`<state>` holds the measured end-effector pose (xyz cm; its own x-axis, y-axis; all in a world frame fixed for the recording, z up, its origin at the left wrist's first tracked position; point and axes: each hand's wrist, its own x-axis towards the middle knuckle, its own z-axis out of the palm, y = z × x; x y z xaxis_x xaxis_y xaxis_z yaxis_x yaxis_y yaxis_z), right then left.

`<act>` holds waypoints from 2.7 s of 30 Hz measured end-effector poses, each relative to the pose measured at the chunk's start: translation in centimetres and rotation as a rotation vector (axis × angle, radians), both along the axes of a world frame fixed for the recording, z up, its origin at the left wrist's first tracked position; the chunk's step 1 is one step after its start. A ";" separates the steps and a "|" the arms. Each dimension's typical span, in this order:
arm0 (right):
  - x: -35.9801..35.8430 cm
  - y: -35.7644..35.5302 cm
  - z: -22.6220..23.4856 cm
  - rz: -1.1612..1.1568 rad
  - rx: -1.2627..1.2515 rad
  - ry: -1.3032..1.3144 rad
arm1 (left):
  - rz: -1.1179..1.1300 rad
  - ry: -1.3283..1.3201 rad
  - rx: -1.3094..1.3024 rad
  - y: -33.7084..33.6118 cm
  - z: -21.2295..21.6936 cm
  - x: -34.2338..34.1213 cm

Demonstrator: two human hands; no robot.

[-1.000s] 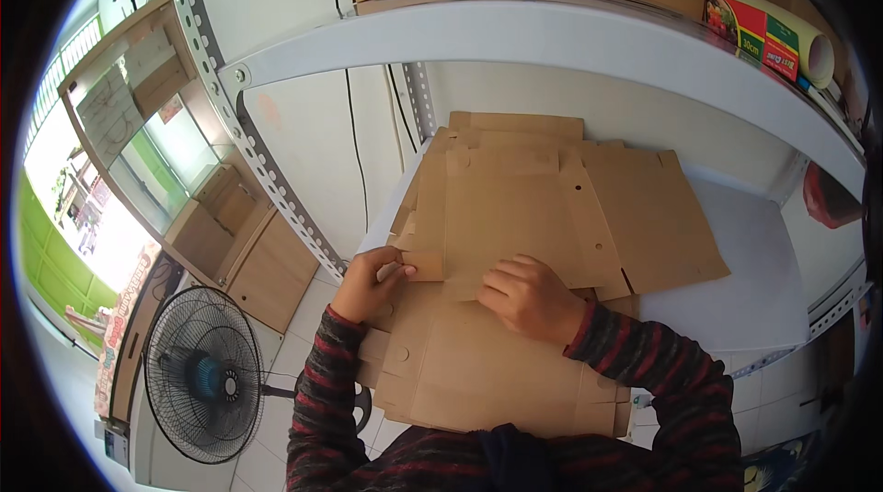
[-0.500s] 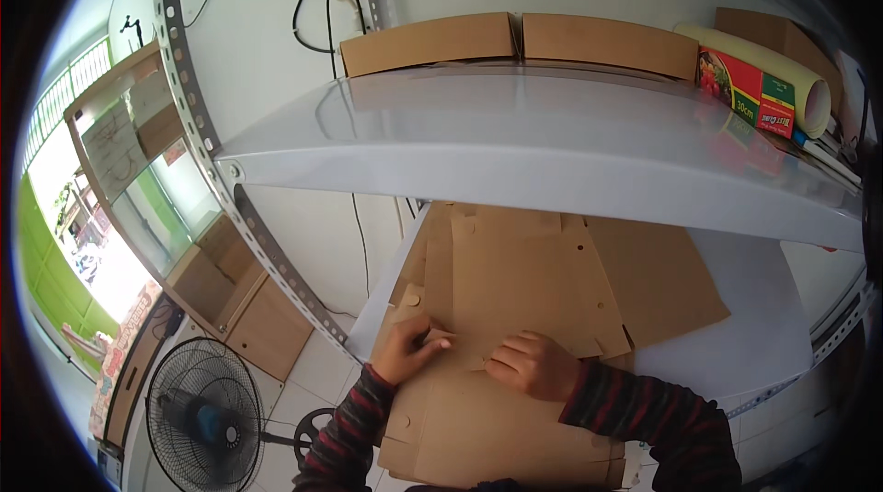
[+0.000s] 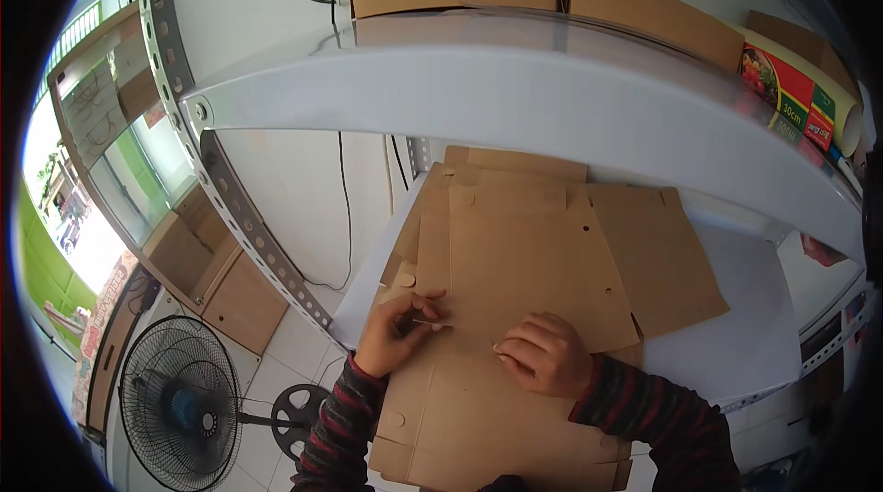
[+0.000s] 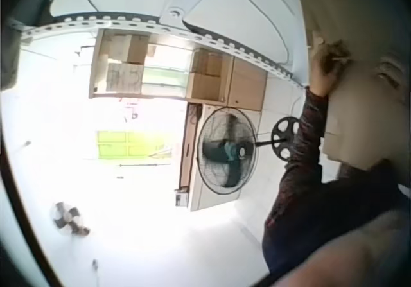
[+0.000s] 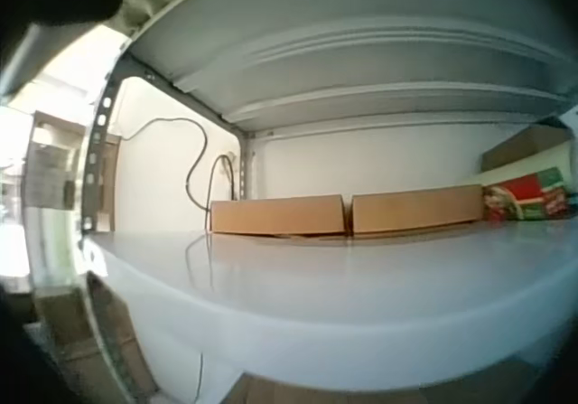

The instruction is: The person assembles flat-packed cardboard boxes by hand, folding the flaps and inserting the tabs into slots to form the box structure. The person then places the completed boxes onto a white metal shelf above the work area.

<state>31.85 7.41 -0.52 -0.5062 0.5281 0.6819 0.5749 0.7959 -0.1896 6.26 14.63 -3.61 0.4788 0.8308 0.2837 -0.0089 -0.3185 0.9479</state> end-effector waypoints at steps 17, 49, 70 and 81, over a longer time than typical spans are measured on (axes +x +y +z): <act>0.6 0.6 -0.8 -0.009 0.359 -0.228 | 0.245 0.236 0.250 0.1 -0.3 1.0; 0.2 0.9 -0.7 -0.164 0.376 -0.239 | 0.335 0.151 0.198 0.7 -1.3 0.7; -0.1 1.1 -0.9 -0.039 0.224 -0.107 | 0.321 0.121 0.111 0.4 -1.8 0.3; -0.4 1.1 -1.3 -0.032 0.202 -0.060 | 0.340 0.121 0.115 0.6 -1.6 0.4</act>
